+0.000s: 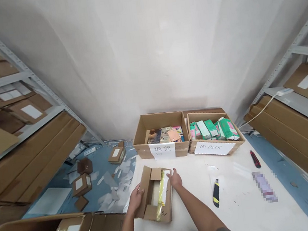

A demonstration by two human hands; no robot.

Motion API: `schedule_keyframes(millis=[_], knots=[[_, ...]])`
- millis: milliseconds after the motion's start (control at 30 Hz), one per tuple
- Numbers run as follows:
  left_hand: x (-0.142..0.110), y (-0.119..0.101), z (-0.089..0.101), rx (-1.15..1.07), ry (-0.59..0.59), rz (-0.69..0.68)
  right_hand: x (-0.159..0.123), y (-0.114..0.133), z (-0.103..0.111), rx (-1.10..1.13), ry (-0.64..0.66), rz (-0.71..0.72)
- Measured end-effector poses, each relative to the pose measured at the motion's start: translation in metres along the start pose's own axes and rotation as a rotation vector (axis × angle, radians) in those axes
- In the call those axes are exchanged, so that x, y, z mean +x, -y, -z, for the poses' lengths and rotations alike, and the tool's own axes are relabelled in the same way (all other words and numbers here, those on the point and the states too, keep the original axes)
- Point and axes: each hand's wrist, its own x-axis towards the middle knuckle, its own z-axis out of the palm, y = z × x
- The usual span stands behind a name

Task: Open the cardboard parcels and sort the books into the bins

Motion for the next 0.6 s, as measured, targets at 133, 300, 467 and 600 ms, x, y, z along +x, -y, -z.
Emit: schedule_keyframes(millis=[133,300,467,600], knots=[[-0.011,0.022,-0.006,0.153,-0.130,0.003,-0.012,0.023,-0.011,-0.089,-0.141,-0.135],[-0.019,0.040,-0.047,0.226,0.026,-0.228,-0.063,0.009,-0.084,-0.215,-0.293,0.065],[-0.013,0.044,-0.054,0.266,0.057,-0.259,-0.065,-0.010,-0.104,0.003,-0.242,0.176],[-0.015,0.010,-0.040,0.354,0.008,-0.176,-0.064,-0.028,-0.043,0.481,-0.073,0.133]])
